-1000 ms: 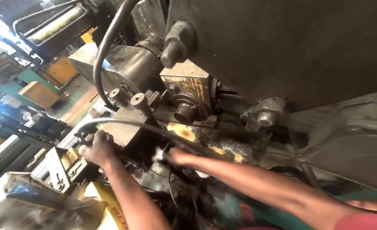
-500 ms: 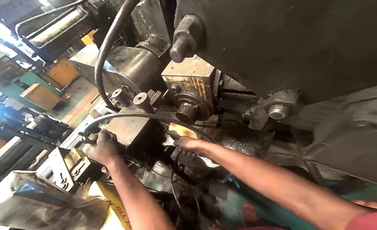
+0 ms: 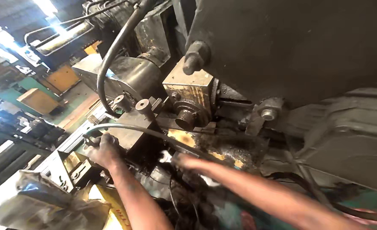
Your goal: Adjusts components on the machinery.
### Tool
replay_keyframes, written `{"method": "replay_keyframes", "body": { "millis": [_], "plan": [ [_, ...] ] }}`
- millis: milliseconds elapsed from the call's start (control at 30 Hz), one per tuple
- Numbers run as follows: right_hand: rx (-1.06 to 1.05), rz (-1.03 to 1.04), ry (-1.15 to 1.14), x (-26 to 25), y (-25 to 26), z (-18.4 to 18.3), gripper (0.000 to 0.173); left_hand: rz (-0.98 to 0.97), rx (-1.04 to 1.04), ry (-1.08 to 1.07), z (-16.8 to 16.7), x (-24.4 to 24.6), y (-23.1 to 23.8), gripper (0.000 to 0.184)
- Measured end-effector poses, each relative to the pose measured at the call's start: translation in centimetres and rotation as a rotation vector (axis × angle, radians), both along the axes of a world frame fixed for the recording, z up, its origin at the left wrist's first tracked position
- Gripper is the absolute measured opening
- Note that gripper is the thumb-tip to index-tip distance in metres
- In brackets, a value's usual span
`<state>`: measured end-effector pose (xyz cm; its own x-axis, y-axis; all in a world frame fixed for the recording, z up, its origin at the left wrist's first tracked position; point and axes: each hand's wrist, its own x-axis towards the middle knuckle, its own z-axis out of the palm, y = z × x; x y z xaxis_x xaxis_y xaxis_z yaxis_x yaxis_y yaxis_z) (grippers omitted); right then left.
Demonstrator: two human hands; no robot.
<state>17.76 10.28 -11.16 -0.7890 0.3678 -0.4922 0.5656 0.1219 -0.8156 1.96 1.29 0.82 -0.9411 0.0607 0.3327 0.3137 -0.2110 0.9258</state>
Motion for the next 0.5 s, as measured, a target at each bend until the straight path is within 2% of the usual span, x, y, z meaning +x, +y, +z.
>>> {"method": "replay_keyframes", "body": {
  "millis": [100, 133, 167, 233, 300, 400, 433, 500],
  "plan": [
    [0.053, -0.124, -0.038, -0.3, 3.0, 0.7, 0.046, 0.034, -0.105, -0.072, 0.2, 0.5, 0.3, 0.012],
    [0.03, -0.166, -0.015, -0.2, 3.5, 0.9, 0.045, 0.028, -0.155, -0.094, 0.2, 0.7, 0.2, 0.023],
    [0.008, -0.193, 0.007, -0.5, 3.8, 1.0, 0.043, 0.048, -0.196, -0.097, 0.3, 0.6, 0.1, 0.028],
    [-0.014, -0.216, 0.017, -1.2, 3.9, 0.6, 0.039, 0.088, -0.248, -0.079, 0.2, 0.2, -0.1, 0.021],
    [-0.019, -0.165, 0.018, -1.3, 2.9, 0.0, 0.041, 0.083, -0.246, -0.05, -0.1, -0.3, 0.1, 0.013],
    [-0.083, 0.094, -0.005, 0.0, -1.8, -0.2, 0.036, 0.049, -0.218, -0.084, 0.1, -0.2, 0.1, 0.012],
    [-0.118, 0.093, -0.006, 0.5, -2.6, -0.1, 0.037, 0.058, -0.234, -0.089, 0.1, -0.3, 0.1, 0.013],
    [-0.149, -0.096, 0.021, 0.6, -1.6, 0.0, 0.037, 0.085, -0.294, -0.093, 0.1, -0.3, 0.0, 0.015]
  ]
}}
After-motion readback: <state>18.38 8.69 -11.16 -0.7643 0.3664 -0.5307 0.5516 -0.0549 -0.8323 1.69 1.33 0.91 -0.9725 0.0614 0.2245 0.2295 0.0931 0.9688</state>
